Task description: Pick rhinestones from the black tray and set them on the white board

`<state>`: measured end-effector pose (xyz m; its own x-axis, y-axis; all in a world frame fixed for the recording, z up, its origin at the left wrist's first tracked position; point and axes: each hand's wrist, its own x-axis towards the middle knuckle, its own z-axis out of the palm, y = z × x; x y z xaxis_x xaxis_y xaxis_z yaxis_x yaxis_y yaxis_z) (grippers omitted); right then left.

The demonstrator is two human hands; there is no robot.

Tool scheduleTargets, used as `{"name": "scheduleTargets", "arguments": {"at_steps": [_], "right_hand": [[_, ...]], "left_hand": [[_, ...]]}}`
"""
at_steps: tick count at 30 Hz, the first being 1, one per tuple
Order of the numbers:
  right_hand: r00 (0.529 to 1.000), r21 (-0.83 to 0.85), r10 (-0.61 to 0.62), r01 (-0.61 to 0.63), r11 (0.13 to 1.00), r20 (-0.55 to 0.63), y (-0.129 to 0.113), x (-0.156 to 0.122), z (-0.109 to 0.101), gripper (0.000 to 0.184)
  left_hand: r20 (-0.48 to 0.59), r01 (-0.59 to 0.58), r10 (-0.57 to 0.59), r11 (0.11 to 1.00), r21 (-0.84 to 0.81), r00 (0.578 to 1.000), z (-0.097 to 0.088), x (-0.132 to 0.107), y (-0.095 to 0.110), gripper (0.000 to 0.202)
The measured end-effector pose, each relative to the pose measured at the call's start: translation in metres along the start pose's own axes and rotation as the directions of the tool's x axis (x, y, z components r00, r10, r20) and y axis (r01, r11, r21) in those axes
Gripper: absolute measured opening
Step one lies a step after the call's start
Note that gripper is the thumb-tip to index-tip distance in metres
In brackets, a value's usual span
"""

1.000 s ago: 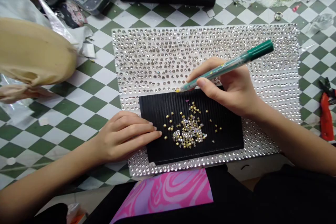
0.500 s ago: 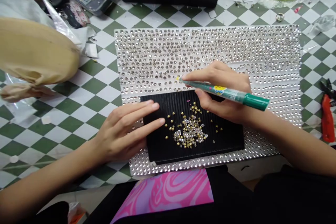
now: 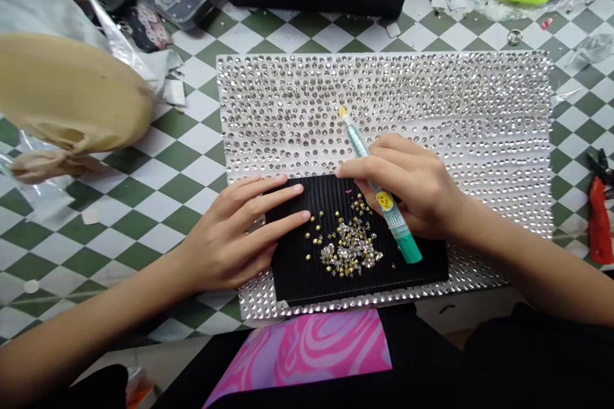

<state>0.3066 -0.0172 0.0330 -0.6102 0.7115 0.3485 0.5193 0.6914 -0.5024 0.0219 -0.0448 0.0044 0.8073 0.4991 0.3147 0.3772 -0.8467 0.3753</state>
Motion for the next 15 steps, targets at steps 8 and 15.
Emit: {"name": "scheduleTargets", "arguments": {"at_steps": [8, 15], "right_hand": [[1.0, 0.024, 0.013, -0.013, 1.0, 0.021, -0.0027, 0.0037, -0.0022, 0.024], [1.0, -0.01, 0.008, -0.008, 1.0, 0.009, -0.0007, 0.0057, -0.0028, 0.029]], "left_hand": [[-0.009, -0.019, 0.019, 0.999, -0.027, 1.0, -0.0008, 0.0004, -0.0005, 0.041], [-0.003, -0.018, 0.018, 1.0, -0.01, 1.0, -0.001, 0.0014, -0.0008, 0.041]]}}
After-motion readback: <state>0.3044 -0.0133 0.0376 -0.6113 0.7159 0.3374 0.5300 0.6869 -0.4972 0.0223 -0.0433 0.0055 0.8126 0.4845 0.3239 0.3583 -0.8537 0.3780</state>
